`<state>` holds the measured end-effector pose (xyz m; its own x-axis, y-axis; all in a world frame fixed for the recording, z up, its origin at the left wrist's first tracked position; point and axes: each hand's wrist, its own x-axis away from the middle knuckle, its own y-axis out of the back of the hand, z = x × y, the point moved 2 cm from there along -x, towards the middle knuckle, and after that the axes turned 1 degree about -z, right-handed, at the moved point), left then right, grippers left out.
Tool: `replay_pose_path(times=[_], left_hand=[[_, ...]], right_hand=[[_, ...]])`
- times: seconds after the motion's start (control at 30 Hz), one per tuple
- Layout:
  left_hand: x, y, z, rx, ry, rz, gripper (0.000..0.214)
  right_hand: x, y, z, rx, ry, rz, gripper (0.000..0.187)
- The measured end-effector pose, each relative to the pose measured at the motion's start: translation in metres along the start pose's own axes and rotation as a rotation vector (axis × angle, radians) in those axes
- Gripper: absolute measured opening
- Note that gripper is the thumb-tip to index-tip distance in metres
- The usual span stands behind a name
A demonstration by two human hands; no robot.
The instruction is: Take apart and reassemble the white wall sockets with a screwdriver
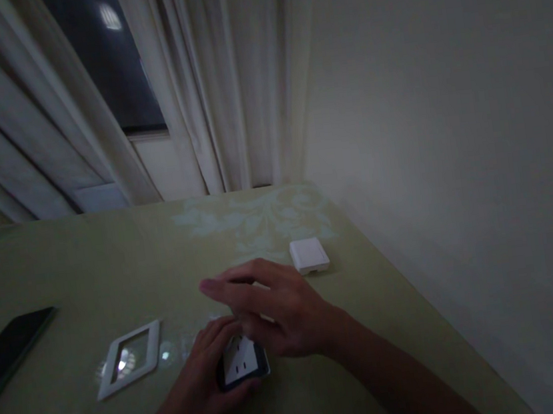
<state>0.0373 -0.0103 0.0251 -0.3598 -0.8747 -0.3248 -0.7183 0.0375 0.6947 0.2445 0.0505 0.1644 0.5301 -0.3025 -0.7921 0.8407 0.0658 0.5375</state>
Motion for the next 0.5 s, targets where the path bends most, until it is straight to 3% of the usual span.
replay_pose_path(times=[0.1,0.23,0.33,0.5], left_hand=[[-0.0001,-0.0005,0.0011,0.004,-0.008,0.011,0.073],[0.001,0.0003,0.001,-0.019,-0.023,-0.014,0.078],[0.0019,0.0006,-0.0001,-0.021,-0.021,-0.016,0.076],[0.0026,-0.0015,0.0016,-0.018,-0.006,-0.033,0.078]], right_hand=[[0.0018,0.0003,-0.0009,0.115,0.014,-0.083,0.047],[0.0007,-0.0055,-0.0046,-0.102,-0.037,0.03,0.051],[-0.0005,-0.0055,-0.0051,-0.003,-0.027,-0.05,0.048],[-0.0003,-0.0044,-0.0042,-0.062,-0.051,-0.008,0.043]])
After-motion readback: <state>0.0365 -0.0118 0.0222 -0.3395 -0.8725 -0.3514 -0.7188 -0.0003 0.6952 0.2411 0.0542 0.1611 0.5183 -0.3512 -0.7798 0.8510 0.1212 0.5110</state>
